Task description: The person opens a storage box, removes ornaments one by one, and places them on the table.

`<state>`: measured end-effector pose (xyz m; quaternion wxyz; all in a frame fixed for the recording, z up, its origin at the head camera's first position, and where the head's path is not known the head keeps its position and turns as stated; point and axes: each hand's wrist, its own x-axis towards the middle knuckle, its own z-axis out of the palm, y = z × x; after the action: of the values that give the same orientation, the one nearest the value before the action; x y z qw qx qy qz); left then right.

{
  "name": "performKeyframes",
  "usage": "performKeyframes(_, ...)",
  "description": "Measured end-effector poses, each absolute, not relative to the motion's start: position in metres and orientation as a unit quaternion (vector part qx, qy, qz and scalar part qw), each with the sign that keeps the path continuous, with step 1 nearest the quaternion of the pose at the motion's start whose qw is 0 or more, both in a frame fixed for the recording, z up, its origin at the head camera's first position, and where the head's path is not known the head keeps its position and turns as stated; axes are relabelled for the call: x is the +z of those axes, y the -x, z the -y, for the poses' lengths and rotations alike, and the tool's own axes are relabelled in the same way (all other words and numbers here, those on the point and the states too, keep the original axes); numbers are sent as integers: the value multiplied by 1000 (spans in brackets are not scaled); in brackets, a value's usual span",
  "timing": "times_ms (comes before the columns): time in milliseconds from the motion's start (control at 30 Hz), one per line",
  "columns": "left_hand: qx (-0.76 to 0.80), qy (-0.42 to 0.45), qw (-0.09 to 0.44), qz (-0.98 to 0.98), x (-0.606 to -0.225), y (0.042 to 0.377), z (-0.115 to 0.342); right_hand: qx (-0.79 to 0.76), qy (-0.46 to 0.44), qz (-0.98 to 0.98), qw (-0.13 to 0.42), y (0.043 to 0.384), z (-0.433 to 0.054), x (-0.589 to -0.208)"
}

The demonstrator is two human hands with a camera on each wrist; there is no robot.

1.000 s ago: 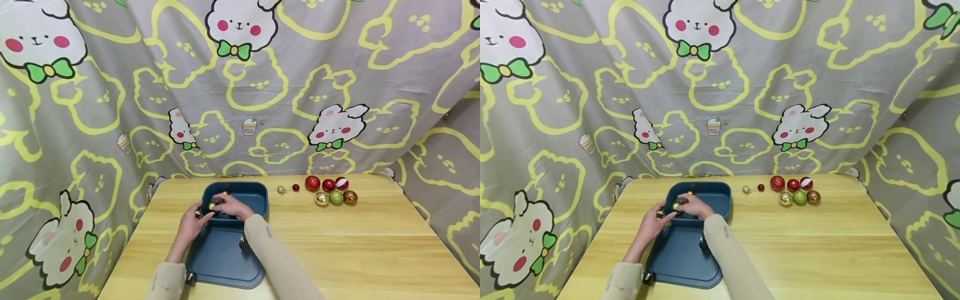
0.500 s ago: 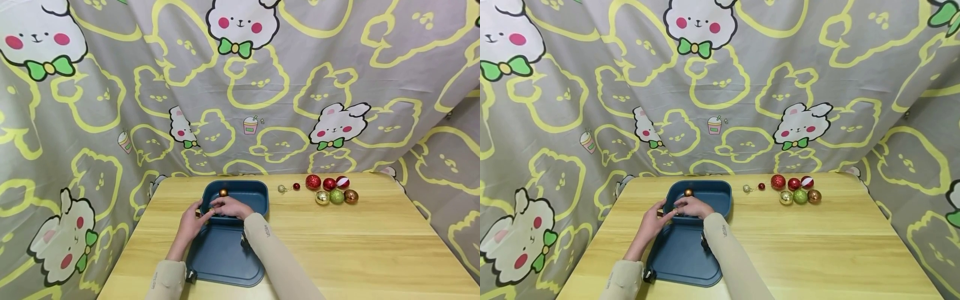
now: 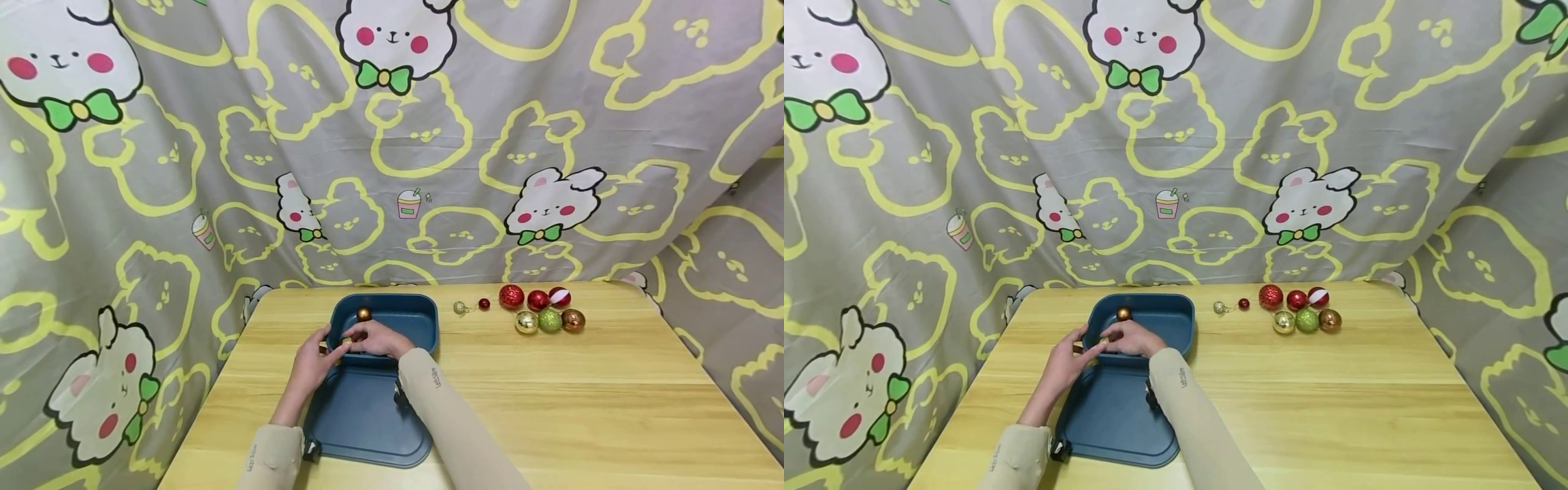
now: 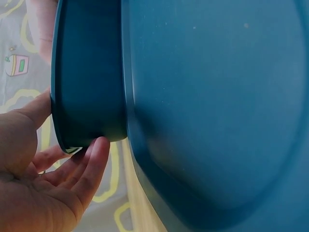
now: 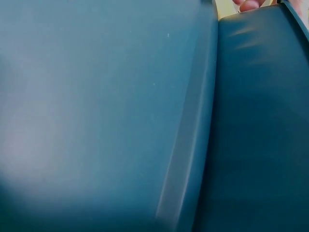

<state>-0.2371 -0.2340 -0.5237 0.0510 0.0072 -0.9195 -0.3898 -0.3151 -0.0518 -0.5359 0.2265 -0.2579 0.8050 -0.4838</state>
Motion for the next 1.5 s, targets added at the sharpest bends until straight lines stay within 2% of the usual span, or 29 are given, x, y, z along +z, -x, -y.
performKeyframes(633, -392, -14, 44, 919, -527, 238, 233, -539, 208, -801, 158, 317, 48, -533)
performKeyframes(967, -390, -20, 43, 920, -526, 239, 234, -574, 201, -780, 149, 317, 38, -517)
performKeyframes(1267, -383, -18, 43, 923, -526, 239, 235, -619, 204, -733, 193, 317, 26, -514)
performKeyframes(1500, -384, -23, 43, 922, -526, 238, 235, -647, 191, -711, 198, 317, 10, -512)
